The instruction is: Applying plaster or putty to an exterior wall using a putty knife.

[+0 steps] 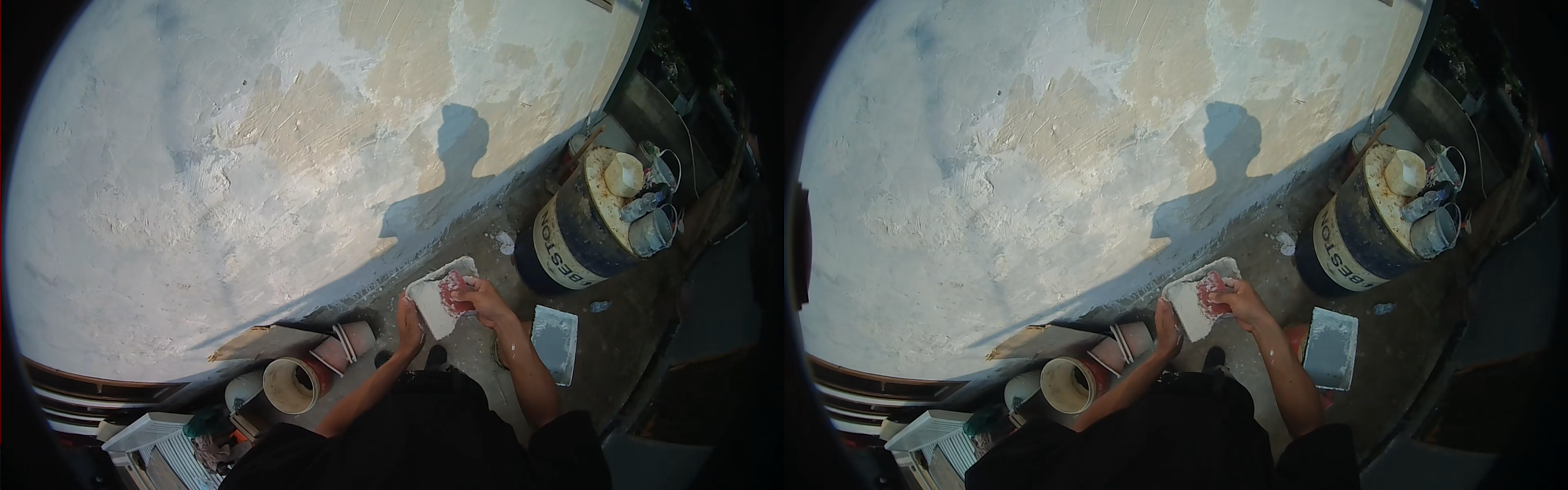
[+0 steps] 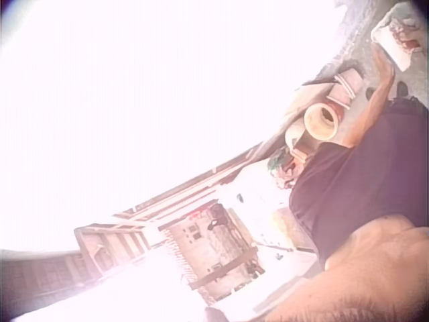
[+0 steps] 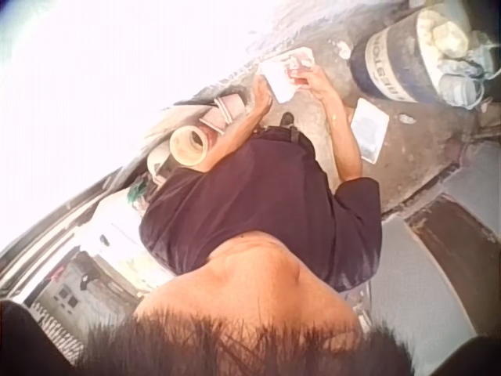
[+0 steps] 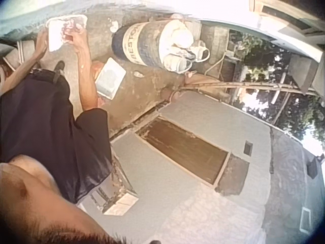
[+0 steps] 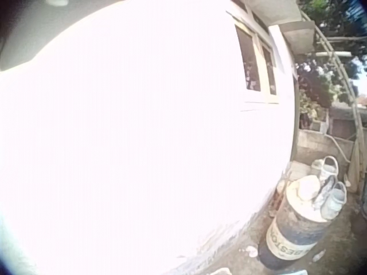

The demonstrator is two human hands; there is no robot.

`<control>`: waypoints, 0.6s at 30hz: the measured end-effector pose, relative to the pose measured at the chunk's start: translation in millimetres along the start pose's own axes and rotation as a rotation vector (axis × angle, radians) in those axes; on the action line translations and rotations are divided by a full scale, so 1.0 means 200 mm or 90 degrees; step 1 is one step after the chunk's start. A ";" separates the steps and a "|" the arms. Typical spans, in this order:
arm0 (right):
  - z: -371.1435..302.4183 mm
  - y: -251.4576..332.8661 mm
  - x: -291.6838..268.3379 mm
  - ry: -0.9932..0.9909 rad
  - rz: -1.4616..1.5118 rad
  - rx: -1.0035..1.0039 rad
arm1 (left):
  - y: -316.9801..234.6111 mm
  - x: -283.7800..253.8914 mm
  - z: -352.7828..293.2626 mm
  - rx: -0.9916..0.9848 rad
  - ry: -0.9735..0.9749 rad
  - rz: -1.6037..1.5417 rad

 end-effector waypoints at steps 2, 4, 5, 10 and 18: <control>0.01 -0.02 0.00 0.000 -0.008 0.002 | -0.02 0.00 -0.01 -0.018 -0.012 -0.025; 0.03 -0.03 0.02 0.002 -0.019 0.004 | -0.04 -0.05 0.00 0.009 -0.038 0.018; 0.05 -0.03 0.03 0.014 -0.010 0.004 | -0.04 -0.08 0.00 0.031 -0.060 0.060; 0.14 -0.03 0.10 0.043 -0.022 0.013 | -0.07 -0.21 -0.01 0.001 -0.105 -0.036; 0.35 0.17 0.30 0.032 0.045 -0.165 | -0.23 -0.40 0.01 -0.058 -0.202 -0.177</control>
Point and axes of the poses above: each hand's wrist, its own z-axis towards the middle knuckle, its own x-axis out of the palm, y = z × x, the point moved 4 cm from there along z, towards the middle knuckle, and after that the axes turned 3 degrees about y, right-handed, at the moved point
